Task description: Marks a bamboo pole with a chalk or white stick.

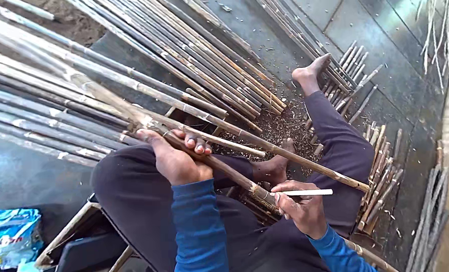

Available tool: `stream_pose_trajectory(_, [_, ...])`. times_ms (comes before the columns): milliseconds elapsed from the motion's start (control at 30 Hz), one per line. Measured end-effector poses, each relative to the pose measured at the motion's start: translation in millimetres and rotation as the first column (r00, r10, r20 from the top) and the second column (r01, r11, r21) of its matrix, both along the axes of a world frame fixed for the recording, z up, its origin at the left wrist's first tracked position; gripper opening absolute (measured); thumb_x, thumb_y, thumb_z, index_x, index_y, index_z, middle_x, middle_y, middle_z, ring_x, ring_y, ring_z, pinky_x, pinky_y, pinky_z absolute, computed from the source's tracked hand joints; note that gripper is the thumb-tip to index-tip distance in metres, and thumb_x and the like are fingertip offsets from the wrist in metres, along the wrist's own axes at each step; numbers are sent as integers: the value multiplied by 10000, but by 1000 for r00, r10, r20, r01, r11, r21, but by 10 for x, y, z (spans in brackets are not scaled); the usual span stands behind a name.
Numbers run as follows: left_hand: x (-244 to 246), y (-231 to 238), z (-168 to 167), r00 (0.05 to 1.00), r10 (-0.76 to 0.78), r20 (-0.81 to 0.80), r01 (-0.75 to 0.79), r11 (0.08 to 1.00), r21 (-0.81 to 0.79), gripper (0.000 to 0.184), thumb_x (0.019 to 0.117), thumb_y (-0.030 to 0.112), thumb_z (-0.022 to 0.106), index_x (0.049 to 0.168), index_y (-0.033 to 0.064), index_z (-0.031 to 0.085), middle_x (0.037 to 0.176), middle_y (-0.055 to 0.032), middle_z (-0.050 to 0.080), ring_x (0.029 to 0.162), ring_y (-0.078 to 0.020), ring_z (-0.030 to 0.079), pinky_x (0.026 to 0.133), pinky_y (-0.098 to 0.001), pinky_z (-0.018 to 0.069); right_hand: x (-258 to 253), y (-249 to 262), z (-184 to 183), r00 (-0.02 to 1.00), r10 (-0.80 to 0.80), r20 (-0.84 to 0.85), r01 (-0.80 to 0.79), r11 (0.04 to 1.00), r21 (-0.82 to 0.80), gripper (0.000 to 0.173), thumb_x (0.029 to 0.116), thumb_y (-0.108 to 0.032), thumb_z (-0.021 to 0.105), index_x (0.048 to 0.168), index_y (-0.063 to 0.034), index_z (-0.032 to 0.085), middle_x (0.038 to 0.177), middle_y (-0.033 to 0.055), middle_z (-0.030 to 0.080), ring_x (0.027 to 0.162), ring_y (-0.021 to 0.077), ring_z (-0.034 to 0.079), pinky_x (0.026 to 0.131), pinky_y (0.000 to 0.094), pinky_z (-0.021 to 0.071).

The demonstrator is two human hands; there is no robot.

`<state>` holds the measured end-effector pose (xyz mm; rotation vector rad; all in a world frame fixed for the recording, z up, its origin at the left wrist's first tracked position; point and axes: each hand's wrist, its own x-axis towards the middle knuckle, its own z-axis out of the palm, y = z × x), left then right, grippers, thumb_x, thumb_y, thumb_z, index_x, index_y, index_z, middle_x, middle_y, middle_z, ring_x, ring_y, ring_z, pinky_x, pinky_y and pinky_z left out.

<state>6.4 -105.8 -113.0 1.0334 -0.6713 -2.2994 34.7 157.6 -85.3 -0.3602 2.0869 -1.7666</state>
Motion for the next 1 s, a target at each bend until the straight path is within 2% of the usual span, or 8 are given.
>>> stream_pose_trajectory(167, [-8,-70,-58,999,41,-16,-37,980,193,721,1021,709,33,757,194,464,537,32,405,434,-140,439,426,-318,439,82,-87,-138,995,-55,-83,62,995,78,124,908,-95,692,940,-4,769,699,70,690,471,101,574,391,260,489])
stream_pose_trajectory(300, [-39,-90,-60,999,43,-33,-35,977,211,714,1028,697,26,723,194,431,526,27,382,432,-142,421,420,-306,412,52,-83,-119,989,90,-115,-79,993,93,138,912,-97,683,959,-10,780,835,73,748,659,80,661,575,235,564])
stream_pose_trajectory(433, [-20,-118,-105,971,40,-236,30,958,285,736,1024,684,-5,656,194,403,478,33,323,386,-128,349,392,-285,354,139,-137,-74,999,-42,-9,43,997,68,138,932,-89,684,971,21,758,719,79,686,461,64,547,375,218,461])
stream_pose_trajectory(533, [-11,-131,-133,887,44,-461,130,932,339,760,1009,686,-26,633,183,402,475,27,316,384,-135,336,389,-282,329,167,-183,45,996,-69,59,64,994,93,127,936,-80,687,976,24,750,696,85,674,436,79,530,366,229,458])
stream_pose_trajectory(600, [-14,-117,-132,833,37,-552,201,909,364,783,992,702,-30,606,177,403,467,19,324,381,-139,338,386,-288,322,172,-302,212,969,-200,142,167,962,217,92,897,-54,672,921,-18,753,595,65,633,391,107,519,358,259,451])
stream_pose_trajectory(700, [-26,-110,-156,756,41,-653,283,879,383,780,990,703,-11,615,165,412,466,14,324,381,-141,347,392,-290,334,255,-180,70,981,-181,76,177,983,50,147,946,-72,669,981,57,729,613,78,633,408,78,536,338,221,452])
stream_pose_trajectory(867, [-15,-115,-189,546,68,-835,457,812,364,793,996,730,108,624,133,474,471,3,392,386,-144,417,403,-292,375,286,-248,206,916,-290,277,275,957,93,128,943,-13,624,963,66,722,608,80,632,410,77,548,325,220,443])
stream_pose_trajectory(1000, [-93,-86,-237,156,93,-983,572,803,167,824,1027,673,132,611,53,480,440,-51,438,354,-176,481,389,-319,420,90,-129,290,795,-263,547,212,965,155,143,951,-59,639,971,33,747,665,78,660,436,62,533,356,206,428])
